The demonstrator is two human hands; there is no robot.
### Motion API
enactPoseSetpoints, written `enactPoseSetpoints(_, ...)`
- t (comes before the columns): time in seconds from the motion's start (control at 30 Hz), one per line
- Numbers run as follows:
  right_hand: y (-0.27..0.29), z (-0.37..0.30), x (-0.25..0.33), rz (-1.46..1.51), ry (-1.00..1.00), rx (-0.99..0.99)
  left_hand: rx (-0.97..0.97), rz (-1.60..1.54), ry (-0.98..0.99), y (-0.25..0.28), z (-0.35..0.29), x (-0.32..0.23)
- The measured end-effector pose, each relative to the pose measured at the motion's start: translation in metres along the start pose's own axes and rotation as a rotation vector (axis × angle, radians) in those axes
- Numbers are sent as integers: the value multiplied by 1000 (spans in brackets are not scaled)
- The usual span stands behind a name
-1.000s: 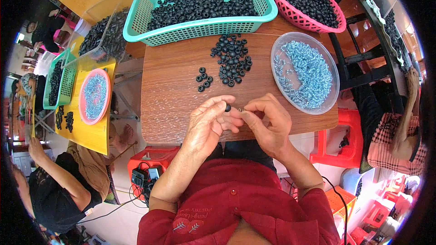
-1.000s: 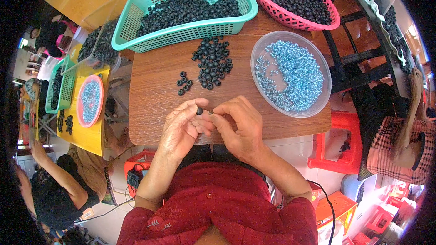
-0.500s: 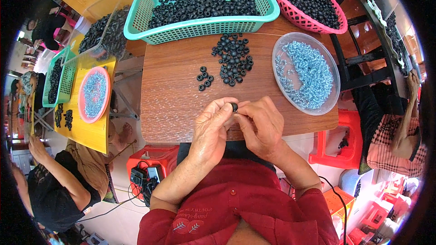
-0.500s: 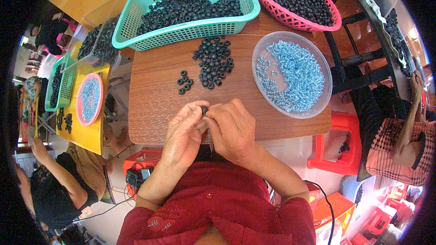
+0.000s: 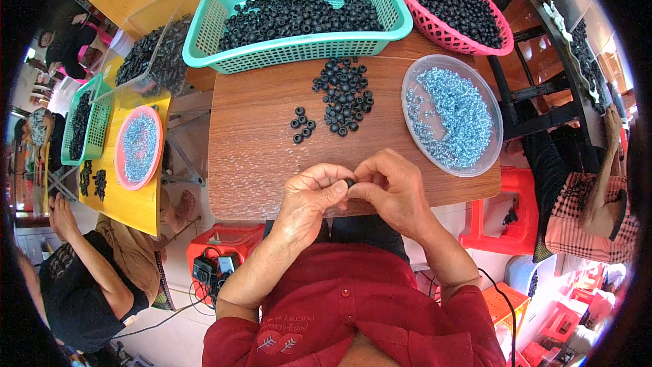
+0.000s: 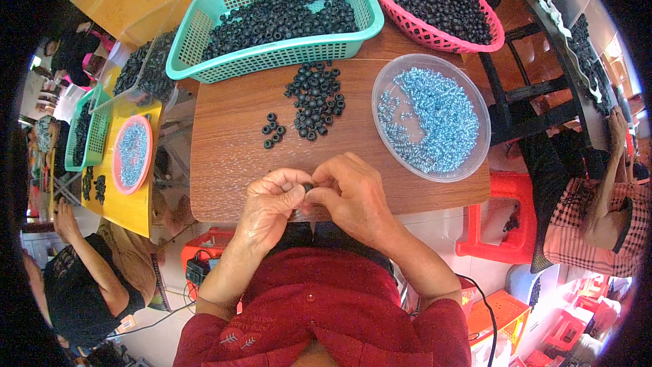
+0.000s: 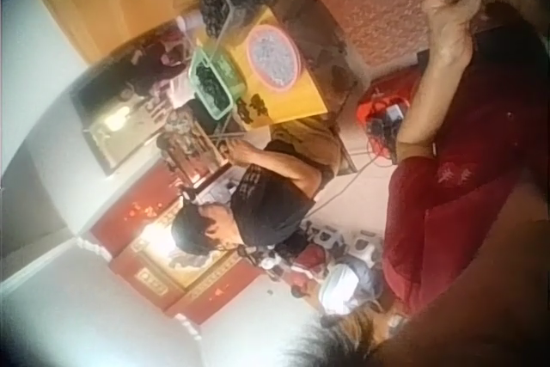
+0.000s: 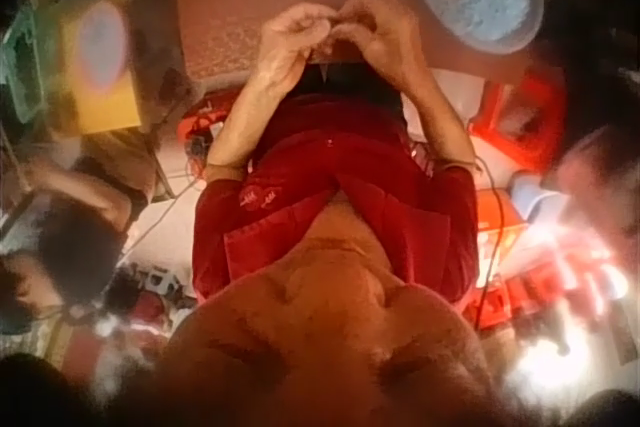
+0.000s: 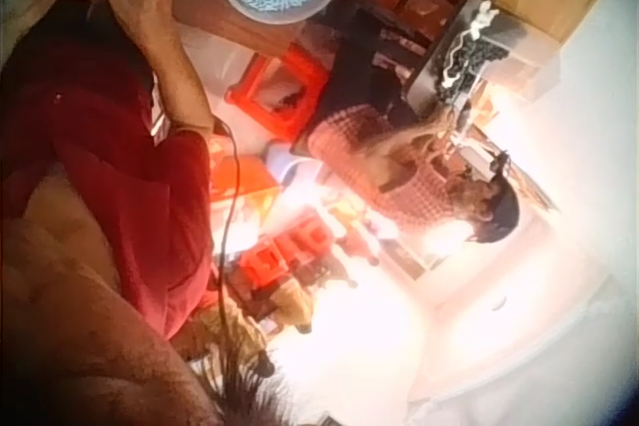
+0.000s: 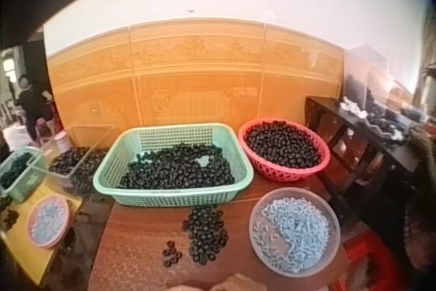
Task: The person takes small metal rings from a dish and inserts them into black rubber grommets by hand.
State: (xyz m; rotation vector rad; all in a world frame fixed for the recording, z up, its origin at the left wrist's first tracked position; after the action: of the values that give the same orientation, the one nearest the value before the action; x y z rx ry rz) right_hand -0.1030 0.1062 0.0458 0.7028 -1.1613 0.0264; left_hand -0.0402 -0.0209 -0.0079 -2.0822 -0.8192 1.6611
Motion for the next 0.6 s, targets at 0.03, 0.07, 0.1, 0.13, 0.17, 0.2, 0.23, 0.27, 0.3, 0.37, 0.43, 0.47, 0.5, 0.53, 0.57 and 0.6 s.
enactPoseSetpoints(0.03, -1, 1, -7, 59, -154, 51, 11, 41, 8, 0, 0, 0)
enactPoseSetpoints(0.07, 0, 2, -7, 55, -151, 48, 16, 39, 6, 2, 0, 0)
enactPoseSetpoints(0.1, -1, 2, -10, 61, -164, 90, 36, 65, 33, 5, 0, 2)
enactPoseSetpoints(0.13, -3, 2, -12, 66, -177, 132, 56, 91, 59, 7, 0, 3)
enactPoseSetpoints(0.17, -2, 2, -12, 61, -176, 130, 61, 89, 58, 8, 0, 2)
enactPoseSetpoints(0.2, -4, 3, -14, 118, -208, 167, 66, 75, 71, 9, -1, 1)
enactPoseSetpoints(0.23, -7, 3, -16, 175, -239, 205, 70, 61, 84, 10, -1, 1)
enactPoseSetpoints(0.27, -8, 4, -20, 171, -239, 205, 72, 58, 83, 10, 0, 1)
enactPoseSetpoints(0.3, -7, 8, -24, 188, -211, 140, 62, 5, 78, 10, 1, 2)
enactPoseSetpoints(0.37, -7, 17, -32, 203, -183, 77, 51, -51, 73, 13, 3, 5)
enactPoseSetpoints(0.43, 2, 29, -32, -130, -17, -171, 5, -77, 31, 18, 6, 5)
enactPoseSetpoints(0.47, 0, 33, -35, -253, 48, -191, 3, -80, 31, 18, 5, 5)
enactPoseSetpoints(0.5, -3, 37, -38, -252, 48, -187, -14, -86, 11, 20, 6, 3)
enactPoseSetpoints(0.53, -8, 41, -39, -315, 57, -190, -31, -92, -8, 22, 6, 2)
enactPoseSetpoints(0.57, -12, 43, -40, -378, 67, -192, -35, -93, -8, 24, 6, 2)
enactPoseSetpoints(0.6, -16, 45, -41, -377, 67, -189, -42, -93, -6, 26, 6, 3)
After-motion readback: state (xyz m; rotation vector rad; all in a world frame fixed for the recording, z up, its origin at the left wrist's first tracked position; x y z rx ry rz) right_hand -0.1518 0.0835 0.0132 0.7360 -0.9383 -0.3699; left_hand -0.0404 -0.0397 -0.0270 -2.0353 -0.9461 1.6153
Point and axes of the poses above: each hand's wrist, its own z-axis towards the middle knuckle, its own y-axis out of the back of the hand, x = y × z, the point moved 5 cm from there along z, towards the middle knuckle, and after that the axes turned 5 degrees about -y, right-handed, at the moved point
